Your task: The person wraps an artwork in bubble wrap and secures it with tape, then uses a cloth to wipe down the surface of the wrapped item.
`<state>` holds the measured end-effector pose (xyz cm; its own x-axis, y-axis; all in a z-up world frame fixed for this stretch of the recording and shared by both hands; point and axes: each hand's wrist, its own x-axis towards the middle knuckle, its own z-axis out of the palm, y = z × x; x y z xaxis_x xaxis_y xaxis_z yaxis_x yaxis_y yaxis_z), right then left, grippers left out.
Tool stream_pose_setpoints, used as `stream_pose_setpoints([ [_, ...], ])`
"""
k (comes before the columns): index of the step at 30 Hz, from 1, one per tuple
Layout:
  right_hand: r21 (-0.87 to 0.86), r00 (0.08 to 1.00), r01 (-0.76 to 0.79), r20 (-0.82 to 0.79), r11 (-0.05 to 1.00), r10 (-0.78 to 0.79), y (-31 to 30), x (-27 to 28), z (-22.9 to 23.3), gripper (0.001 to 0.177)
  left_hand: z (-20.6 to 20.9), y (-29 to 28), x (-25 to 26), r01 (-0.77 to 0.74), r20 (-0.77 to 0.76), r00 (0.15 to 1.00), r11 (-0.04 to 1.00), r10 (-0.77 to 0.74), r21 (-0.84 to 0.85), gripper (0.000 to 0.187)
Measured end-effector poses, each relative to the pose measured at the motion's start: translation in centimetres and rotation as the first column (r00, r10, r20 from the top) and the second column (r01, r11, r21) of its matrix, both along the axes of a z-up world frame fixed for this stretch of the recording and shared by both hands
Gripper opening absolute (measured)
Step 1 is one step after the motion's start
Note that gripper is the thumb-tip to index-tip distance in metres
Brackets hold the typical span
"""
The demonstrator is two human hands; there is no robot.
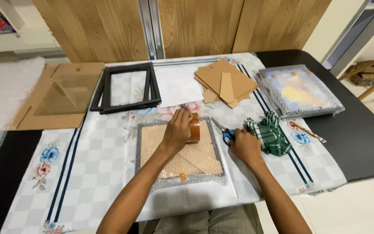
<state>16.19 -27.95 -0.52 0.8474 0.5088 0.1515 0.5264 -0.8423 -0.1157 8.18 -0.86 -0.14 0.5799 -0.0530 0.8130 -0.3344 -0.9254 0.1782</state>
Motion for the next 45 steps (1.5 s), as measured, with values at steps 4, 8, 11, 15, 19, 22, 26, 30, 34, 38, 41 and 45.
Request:
stream_pose_setpoints([
  [4, -0.018, 0.991, 0.047, -0.123, 0.999, -0.048, 0.4, 2.5, -1.1, 0.041, 1.1, 0.2, -0.5, -0.003, -0.014, 1.0, 1.0, 0.003, 0.014, 0.014],
  [8, 0.143, 0.971, 0.081, -0.237, 0.986, -0.046, -0.3, 2.2, 1.4, 0.031, 3.3, -0.2, -2.0, 0.063, -0.099, 0.993, 0.996, -0.069, -0.067, 0.015],
  [11, 0.414, 0.968, -0.006, -0.227, 0.91, 0.109, -1.0, 1.3, 4.5, 0.031, 3.9, 0.4, -1.8, 0.118, -0.139, 0.982, 0.988, -0.131, -0.097, 0.008],
  [15, 0.574, 0.908, -0.157, -0.237, 0.804, 0.347, -1.3, 0.5, 6.4, 0.057, 3.5, 1.1, -0.9, 0.131, -0.196, 0.971, 0.991, -0.136, -0.038, 0.015],
  [19, 0.608, 0.867, -0.198, -0.256, 0.769, 0.426, -1.4, 0.6, 6.7, 0.051, 3.8, 1.1, -0.1, 0.106, -0.167, 0.981, 0.994, -0.101, 0.022, 0.018],
  [22, 0.672, 0.823, -0.192, -0.287, 0.715, 0.491, -1.3, 1.4, 7.5, 0.051, 4.4, 1.4, -0.1, 0.147, -0.185, 0.972, 0.989, -0.143, 0.006, 0.018],
  [26, 0.631, 0.796, -0.274, -0.274, 0.725, 0.54, -0.4, 2.6, 8.4, 0.051, 6.2, 1.9, -0.8, 0.219, -0.314, 0.918, 0.97, -0.241, -0.103, 0.017],
  [30, 0.588, 0.785, -0.331, -0.263, 0.738, 0.561, 0.4, 1.4, 11.7, 0.052, 8.1, 2.2, -1.3, 0.242, -0.426, 0.856, 0.955, -0.293, -0.17, 0.018],
  [34, 0.558, 0.772, -0.365, -0.266, 0.745, 0.577, 1.4, 1.5, 13.1, 0.052, 9.4, 2.4, -1.4, 0.237, -0.503, 0.805, 0.948, -0.313, -0.211, 0.015],
  [38, 0.508, 0.762, -0.392, -0.288, 0.767, 0.581, 2.1, 2.0, 13.5, 0.05, 10.2, 2.7, -0.9, 0.262, -0.553, 0.748, 0.929, -0.367, -0.261, 0.015],
  [41, 0.493, 0.758, -0.402, -0.293, 0.772, 0.582, 2.2, 2.4, 13.5, 0.049, 10.2, 2.9, -0.7, 0.26, -0.565, 0.737, 0.927, -0.37, -0.269, 0.014],
  [45, 0.469, 0.768, -0.392, -0.307, 0.791, 0.563, 2.2, 3.1, 12.7, 0.046, 10.1, 3.0, -0.7, 0.26, -0.559, 0.738, 0.923, -0.378, -0.283, 0.013],
])
